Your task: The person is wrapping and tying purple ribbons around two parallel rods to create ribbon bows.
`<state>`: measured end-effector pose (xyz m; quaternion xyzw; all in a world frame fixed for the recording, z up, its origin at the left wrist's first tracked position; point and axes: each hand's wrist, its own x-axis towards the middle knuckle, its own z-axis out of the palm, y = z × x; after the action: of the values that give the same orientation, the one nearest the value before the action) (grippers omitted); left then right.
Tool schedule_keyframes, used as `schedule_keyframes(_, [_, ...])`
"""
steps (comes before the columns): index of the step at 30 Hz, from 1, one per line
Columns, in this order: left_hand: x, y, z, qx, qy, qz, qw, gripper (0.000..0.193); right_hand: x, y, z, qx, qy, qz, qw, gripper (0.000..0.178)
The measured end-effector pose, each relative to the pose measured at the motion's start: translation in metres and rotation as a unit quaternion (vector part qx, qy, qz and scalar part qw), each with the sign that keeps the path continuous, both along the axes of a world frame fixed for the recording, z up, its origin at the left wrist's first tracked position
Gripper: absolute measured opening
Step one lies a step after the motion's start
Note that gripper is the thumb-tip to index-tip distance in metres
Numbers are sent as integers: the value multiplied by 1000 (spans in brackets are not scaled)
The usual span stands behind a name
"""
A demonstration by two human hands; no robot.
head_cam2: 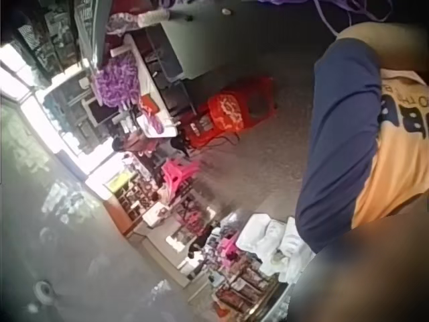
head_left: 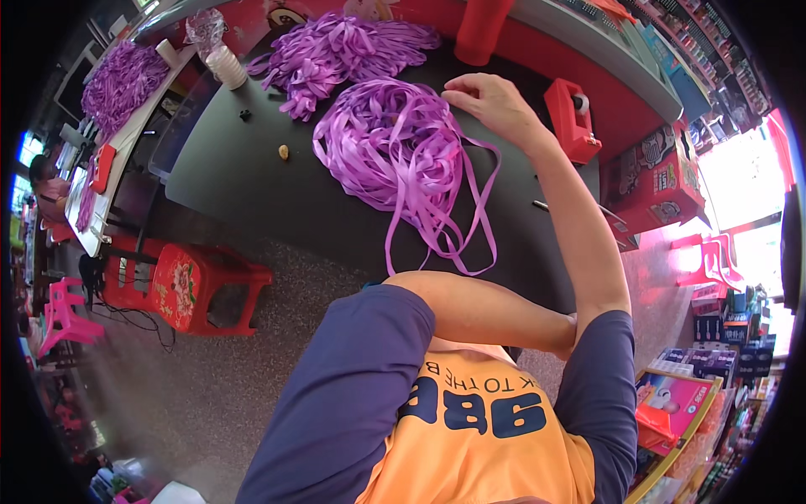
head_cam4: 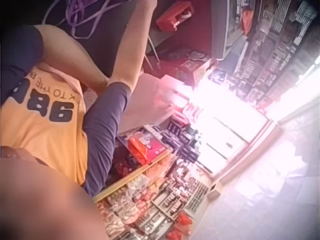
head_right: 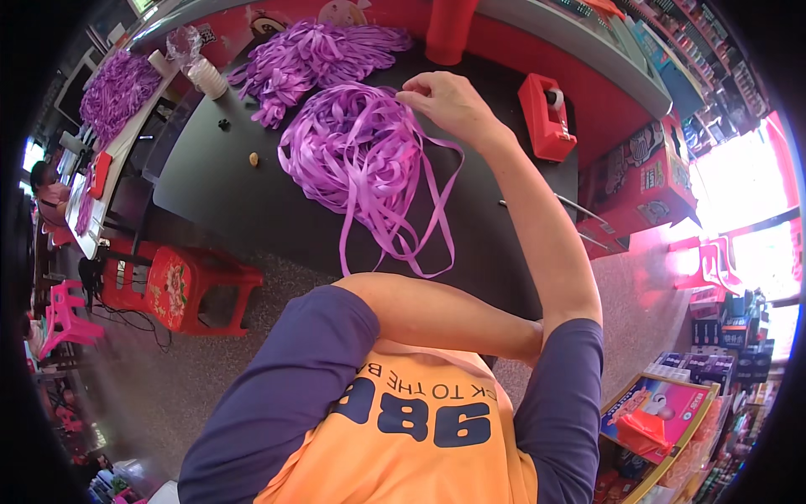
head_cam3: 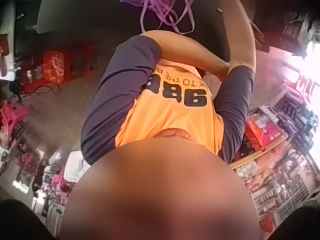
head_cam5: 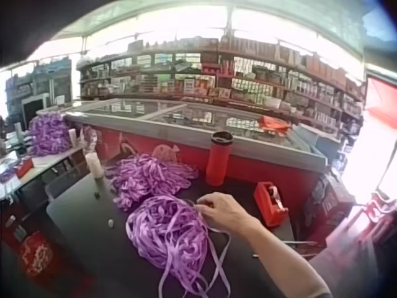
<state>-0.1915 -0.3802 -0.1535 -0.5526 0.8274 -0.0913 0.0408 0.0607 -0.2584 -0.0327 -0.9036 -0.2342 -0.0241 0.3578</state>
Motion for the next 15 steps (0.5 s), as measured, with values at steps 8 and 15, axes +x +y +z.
schedule_keyframes(8, [-1,-8,-6,-19,14,-5,1000,26,10,27,-6,49,-37,-30,998,27])
schedule_keyframes(15, [5,-6,-5,-19,43,-6,999,26,-35,-17,62,460,209,215,836,21])
